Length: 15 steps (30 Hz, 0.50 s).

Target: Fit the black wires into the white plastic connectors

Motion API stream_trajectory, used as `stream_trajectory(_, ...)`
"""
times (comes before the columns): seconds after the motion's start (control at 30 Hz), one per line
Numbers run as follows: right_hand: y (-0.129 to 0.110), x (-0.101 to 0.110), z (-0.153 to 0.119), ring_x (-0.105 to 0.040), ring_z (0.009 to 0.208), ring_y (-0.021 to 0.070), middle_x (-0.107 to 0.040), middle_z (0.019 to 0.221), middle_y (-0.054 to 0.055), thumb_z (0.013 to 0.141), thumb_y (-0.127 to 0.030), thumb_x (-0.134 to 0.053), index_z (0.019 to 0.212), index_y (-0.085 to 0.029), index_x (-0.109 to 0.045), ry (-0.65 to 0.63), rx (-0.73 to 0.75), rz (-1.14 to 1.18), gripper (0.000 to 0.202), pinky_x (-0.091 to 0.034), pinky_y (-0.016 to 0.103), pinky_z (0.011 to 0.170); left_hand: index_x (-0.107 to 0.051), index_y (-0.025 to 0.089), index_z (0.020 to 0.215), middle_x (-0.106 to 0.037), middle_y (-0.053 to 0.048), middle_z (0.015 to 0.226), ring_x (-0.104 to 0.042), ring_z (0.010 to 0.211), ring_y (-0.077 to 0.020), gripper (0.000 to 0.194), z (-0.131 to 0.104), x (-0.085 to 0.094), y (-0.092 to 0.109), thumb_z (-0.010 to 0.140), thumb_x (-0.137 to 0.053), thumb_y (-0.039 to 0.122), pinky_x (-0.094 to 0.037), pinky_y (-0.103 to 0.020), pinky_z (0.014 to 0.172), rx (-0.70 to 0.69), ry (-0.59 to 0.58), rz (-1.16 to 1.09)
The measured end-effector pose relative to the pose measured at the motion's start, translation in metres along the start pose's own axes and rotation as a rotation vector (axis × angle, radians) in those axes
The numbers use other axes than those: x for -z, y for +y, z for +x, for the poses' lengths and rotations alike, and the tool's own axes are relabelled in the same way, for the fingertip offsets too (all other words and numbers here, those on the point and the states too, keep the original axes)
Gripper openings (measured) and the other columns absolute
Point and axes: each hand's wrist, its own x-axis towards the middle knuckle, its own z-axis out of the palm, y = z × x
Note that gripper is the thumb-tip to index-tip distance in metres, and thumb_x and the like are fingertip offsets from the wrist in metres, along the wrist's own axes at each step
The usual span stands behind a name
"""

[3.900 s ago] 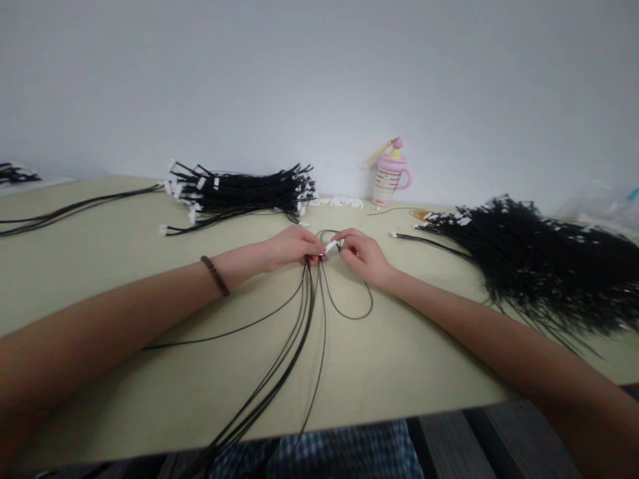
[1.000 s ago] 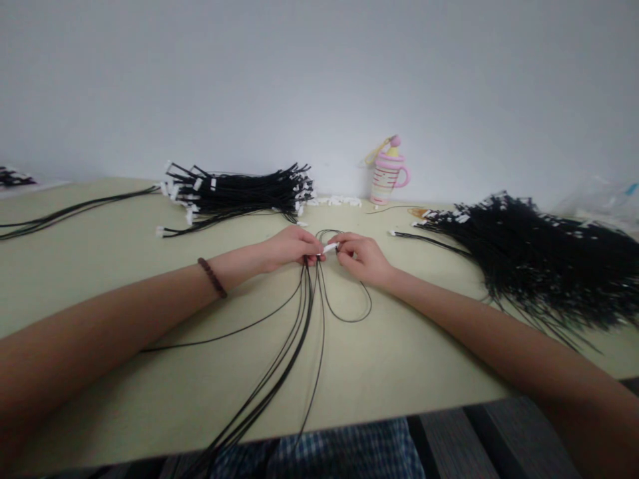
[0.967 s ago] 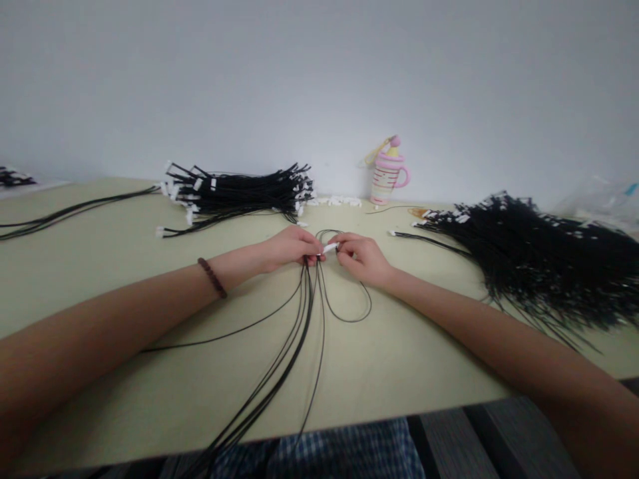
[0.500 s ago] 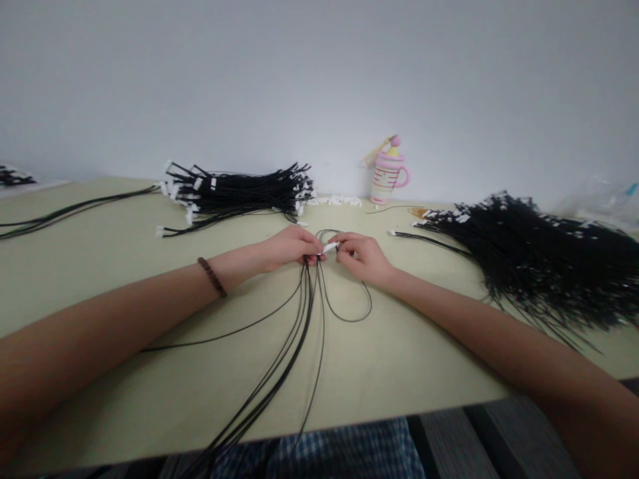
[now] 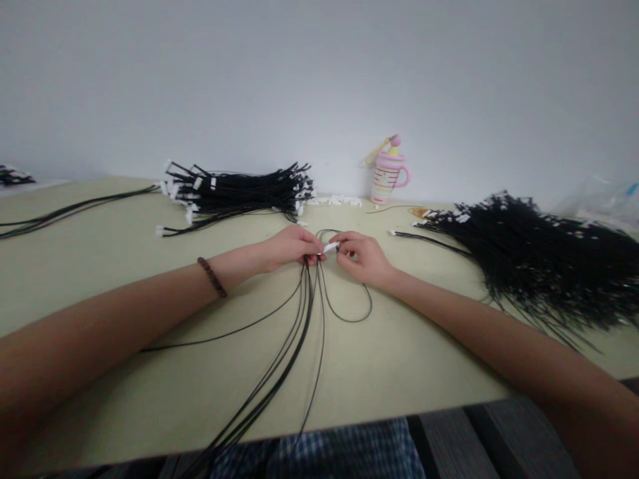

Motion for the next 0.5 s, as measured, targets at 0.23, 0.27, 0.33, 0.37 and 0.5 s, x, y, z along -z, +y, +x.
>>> stream_trajectory(0.23,0.0034,-0.0025,-0.0005,-0.057,0.072,0.0125,-0.063,0.091,0.007,0.068,-0.015,-0.052,0.053,-0.015,-0.054,0.016,-0.017,-0.031,0.015,-0.044,0.024,0.066,-0.064,0.01,0.066,-0.059,-0.004,0.058,-0.05,0.052,-0.009,0.014,0.0001,0.0004,-0.0002,0.066,-0.06,0.023,-0.037,-0.02,0.049,-0.007,0.002,0.002)
stream_trajectory(0.27,0.004,-0.0028,-0.0006,-0.057,0.071,0.0122,-0.063,0.089,0.006,0.068,-0.015,-0.052,0.053,-0.015,-0.054,0.017,-0.018,-0.033,0.015,-0.044,0.023,0.065,-0.064,0.01,0.066,-0.058,-0.004,0.058,-0.05,0.052,-0.0089,0.013,0.0001,0.0003,-0.0003,0.065,-0.06,0.023,-0.037,-0.02,0.049,-0.008,0.003,0.002)
stream_trajectory(0.33,0.0049,-0.0032,-0.0008,-0.056,0.068,0.0119,-0.063,0.085,0.006,0.069,-0.015,-0.051,0.054,-0.015,-0.055,0.014,-0.023,-0.035,0.016,-0.043,0.023,0.064,-0.064,0.01,0.065,-0.058,-0.003,0.058,-0.05,0.052,-0.0087,0.012,0.0001,0.0002,-0.0005,0.065,-0.06,0.022,-0.037,-0.02,0.049,-0.005,0.005,-0.005)
stream_trajectory(0.37,0.0052,-0.0032,-0.0008,-0.056,0.067,0.0118,-0.063,0.083,0.006,0.07,-0.015,-0.051,0.054,-0.014,-0.055,0.012,-0.027,-0.036,0.016,-0.043,0.023,0.063,-0.064,0.01,0.065,-0.059,-0.003,0.058,-0.05,0.052,-0.0086,0.012,0.0001,0.0001,-0.0005,0.065,-0.06,0.021,-0.037,-0.019,0.048,-0.004,0.005,-0.009)
stream_trajectory(0.5,0.0057,-0.0029,-0.0006,-0.057,0.069,0.0124,-0.063,0.081,0.006,0.073,-0.015,-0.048,0.056,-0.014,-0.057,0.002,-0.037,-0.052,0.019,-0.042,0.023,0.065,-0.064,0.009,0.065,-0.059,-0.004,0.059,-0.05,0.052,-0.0083,0.012,-0.0002,0.0004,-0.0003,0.065,-0.06,0.02,-0.037,-0.019,0.048,-0.012,0.002,-0.003)
